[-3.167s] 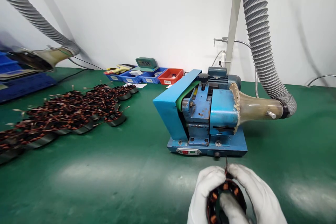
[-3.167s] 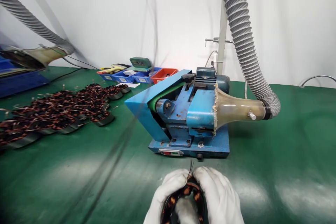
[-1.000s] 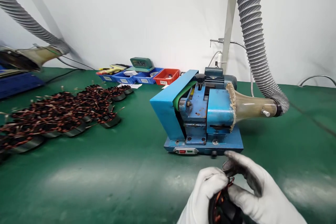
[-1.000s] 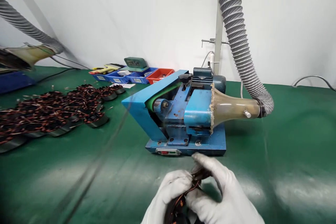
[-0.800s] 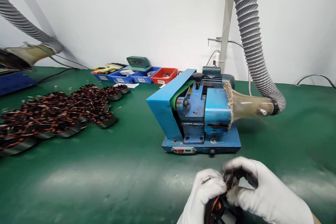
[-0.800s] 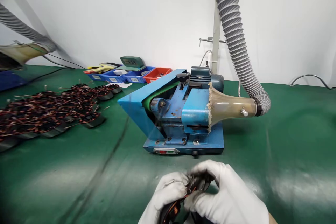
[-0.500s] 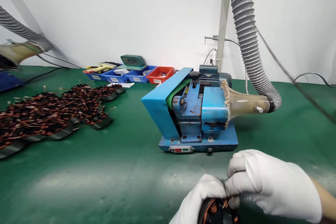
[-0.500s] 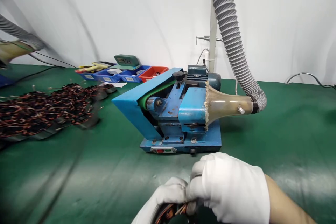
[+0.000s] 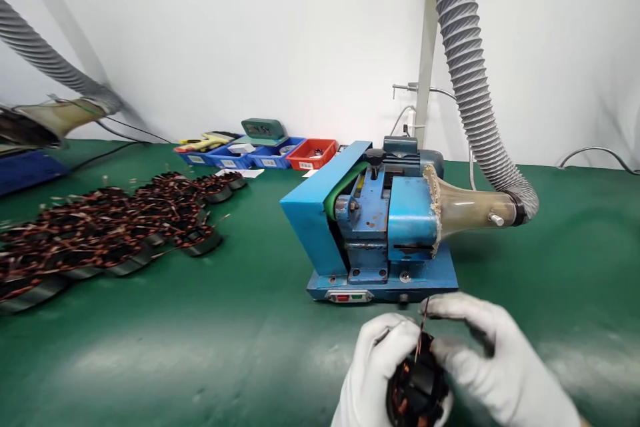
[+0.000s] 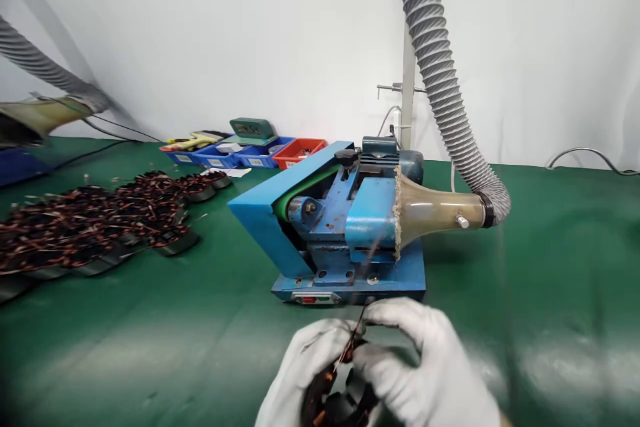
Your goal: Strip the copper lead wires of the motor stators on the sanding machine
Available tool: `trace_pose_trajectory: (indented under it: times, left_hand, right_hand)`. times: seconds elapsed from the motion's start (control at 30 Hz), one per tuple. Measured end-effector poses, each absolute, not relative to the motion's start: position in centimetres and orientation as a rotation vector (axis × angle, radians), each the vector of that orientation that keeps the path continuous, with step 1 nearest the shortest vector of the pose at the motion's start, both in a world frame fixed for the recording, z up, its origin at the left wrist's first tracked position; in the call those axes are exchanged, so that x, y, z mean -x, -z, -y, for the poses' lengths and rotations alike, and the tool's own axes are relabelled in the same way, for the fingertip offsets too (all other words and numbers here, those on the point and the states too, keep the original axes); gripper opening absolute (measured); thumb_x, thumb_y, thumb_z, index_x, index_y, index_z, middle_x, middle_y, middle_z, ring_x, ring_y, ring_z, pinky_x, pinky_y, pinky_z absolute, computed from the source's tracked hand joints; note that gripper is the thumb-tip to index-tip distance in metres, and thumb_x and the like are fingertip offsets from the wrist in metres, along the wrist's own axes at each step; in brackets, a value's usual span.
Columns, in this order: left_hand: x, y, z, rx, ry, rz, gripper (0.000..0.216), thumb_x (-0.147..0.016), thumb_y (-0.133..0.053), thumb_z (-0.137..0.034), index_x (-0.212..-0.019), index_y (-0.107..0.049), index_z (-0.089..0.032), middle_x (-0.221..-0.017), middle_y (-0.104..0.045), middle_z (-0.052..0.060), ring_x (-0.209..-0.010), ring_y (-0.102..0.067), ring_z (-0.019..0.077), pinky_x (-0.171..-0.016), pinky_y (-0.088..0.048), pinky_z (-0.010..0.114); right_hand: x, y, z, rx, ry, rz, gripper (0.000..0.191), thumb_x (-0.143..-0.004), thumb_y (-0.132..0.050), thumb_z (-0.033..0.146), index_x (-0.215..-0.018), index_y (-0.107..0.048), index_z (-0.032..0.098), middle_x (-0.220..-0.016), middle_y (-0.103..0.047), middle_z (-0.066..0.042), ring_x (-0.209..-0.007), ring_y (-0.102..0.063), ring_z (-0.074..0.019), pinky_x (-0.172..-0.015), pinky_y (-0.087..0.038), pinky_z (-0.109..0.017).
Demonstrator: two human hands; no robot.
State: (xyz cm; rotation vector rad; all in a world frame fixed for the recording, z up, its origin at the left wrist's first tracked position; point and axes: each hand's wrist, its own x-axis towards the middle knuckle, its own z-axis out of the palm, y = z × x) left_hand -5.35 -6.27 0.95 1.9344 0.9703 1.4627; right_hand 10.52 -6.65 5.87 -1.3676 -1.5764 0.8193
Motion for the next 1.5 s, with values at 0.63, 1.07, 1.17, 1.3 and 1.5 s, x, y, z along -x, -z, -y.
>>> trace_pose_trajectory:
  times: [0.63,1.07,1.17,1.3,1.5]
  left_hand:
    - [1.3,-1.3,-1.5,-1.409,-1.326,-1.234,0.037,-0.061,-0.066,-0.026,-0.095,-0.053,-0.018,-0.097,-0.060,0.011,-0.090,-0.065,0.0264,-0.080,-0.054,0.044]
    - [2.7,1.5,2.4,-1.389,-1.438,-1.140,0.048,-0.058,-0.073,-0.018,-0.103,-0.059,-0.025,-0.101,-0.058,0.004,-0.094,-0.062,0.0240,-0.084,-0.053,0.038]
    - [2.2,1.0,1.0,-1.401,-1.359,-1.186,0.047,-0.056,-0.073,-0.018,-0.100,-0.058,-0.023,-0.102,-0.059,0.007,-0.096,-0.062,0.0257,-0.085,-0.052,0.040]
    - [1.3,0.4,-0.7,-1.379,-1.331,-1.186,0.045,-0.060,-0.070,-0.022,-0.102,-0.054,-0.021,-0.103,-0.058,0.009,-0.097,-0.062,0.0255,-0.085,-0.051,0.042]
    - [0.8,-0.8,-0.7,-1.372,-1.224,-1.178,0.048,-0.057,-0.069,-0.022,-0.100,-0.049,-0.019,-0.104,-0.056,0.013,-0.098,-0.062,0.0291,-0.085,-0.050,0.047]
  right_hand:
    - [-6.6,-3.5,0.0,1.638,-0.796,1.125,0.025,-0.082,-0.050,0.027,-0.090,-0.072,0.017,-0.090,-0.076,-0.010,-0.086,-0.069,-0.0269,-0.082,-0.052,-0.042]
    - [-5.4,-1.5,3.9,1.645,-0.627,1.098,0.032,-0.077,-0.049,0.027,-0.096,-0.073,0.019,-0.096,-0.076,-0.010,-0.089,-0.070,-0.0270,-0.081,-0.055,-0.040]
    - [-6.0,-2.0,2.5,1.622,-0.729,1.085,0.028,-0.077,-0.051,0.025,-0.095,-0.073,0.019,-0.098,-0.076,-0.010,-0.090,-0.070,-0.0267,-0.082,-0.055,-0.040]
    - [-6.7,-2.9,0.6,1.596,-0.800,1.007,0.027,-0.077,-0.053,0.026,-0.091,-0.073,0.016,-0.095,-0.076,-0.011,-0.090,-0.069,-0.0281,-0.085,-0.054,-0.042]
    - [-6.8,-3.5,0.9,1.577,-0.866,0.947,0.026,-0.079,-0.051,0.028,-0.090,-0.073,0.018,-0.093,-0.076,-0.010,-0.089,-0.070,-0.0271,-0.082,-0.054,-0.039]
